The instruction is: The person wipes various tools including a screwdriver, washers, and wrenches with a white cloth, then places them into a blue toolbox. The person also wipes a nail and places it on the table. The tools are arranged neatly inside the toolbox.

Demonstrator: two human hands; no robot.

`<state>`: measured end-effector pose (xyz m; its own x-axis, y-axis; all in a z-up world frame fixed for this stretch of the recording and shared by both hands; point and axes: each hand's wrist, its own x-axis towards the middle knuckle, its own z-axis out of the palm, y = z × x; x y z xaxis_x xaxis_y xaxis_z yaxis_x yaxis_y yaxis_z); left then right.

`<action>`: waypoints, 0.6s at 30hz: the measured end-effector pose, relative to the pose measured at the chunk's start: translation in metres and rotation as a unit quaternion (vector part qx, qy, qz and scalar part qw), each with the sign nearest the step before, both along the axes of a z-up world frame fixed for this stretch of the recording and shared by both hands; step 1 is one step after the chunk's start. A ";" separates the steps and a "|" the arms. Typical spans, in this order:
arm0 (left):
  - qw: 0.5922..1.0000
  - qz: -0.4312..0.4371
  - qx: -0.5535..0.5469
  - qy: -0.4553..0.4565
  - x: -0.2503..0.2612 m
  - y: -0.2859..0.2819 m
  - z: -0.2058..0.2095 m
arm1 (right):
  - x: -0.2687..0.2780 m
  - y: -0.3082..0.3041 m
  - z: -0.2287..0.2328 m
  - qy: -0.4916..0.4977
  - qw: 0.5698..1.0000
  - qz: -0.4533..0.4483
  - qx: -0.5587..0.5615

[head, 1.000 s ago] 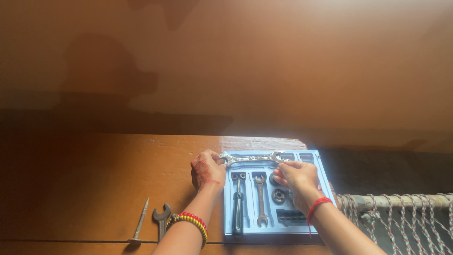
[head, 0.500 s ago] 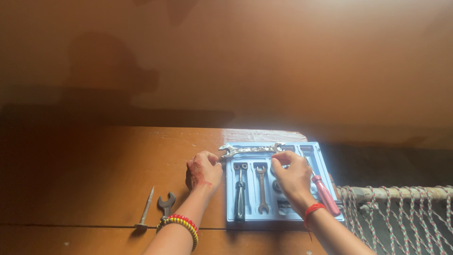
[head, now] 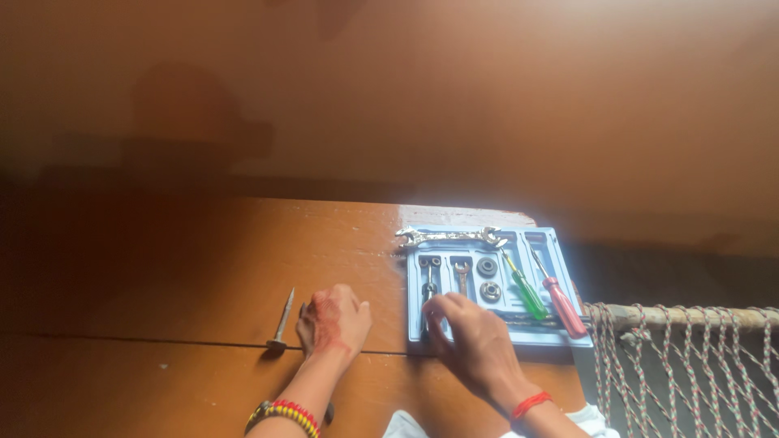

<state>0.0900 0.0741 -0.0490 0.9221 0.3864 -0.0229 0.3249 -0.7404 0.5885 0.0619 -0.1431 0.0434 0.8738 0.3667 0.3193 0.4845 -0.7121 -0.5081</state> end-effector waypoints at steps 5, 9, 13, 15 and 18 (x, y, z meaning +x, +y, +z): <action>1.000 0.021 0.015 -0.018 -0.036 0.019 -0.019 | -0.036 0.003 0.005 0.029 0.999 0.017 -0.032; 0.998 0.041 0.041 -0.005 -0.065 0.019 -0.028 | -0.059 0.001 0.007 0.027 0.999 0.019 -0.030; 0.997 0.072 0.017 0.004 -0.089 0.000 -0.011 | -0.082 0.003 0.011 0.079 0.995 0.019 -0.065; 0.992 0.091 0.082 0.037 -0.099 -0.012 0.001 | -0.093 0.004 0.012 0.073 0.994 0.063 -0.051; 0.985 0.120 0.047 0.113 -0.112 -0.019 0.011 | -0.112 0.000 0.011 0.054 0.986 0.149 -0.057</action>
<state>-0.0223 0.0553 -0.0383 0.7797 0.6024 -0.1711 0.6117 -0.6741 0.4140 -0.0502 -0.1432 0.0542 0.7479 0.6412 0.1718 0.6288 -0.6013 -0.4930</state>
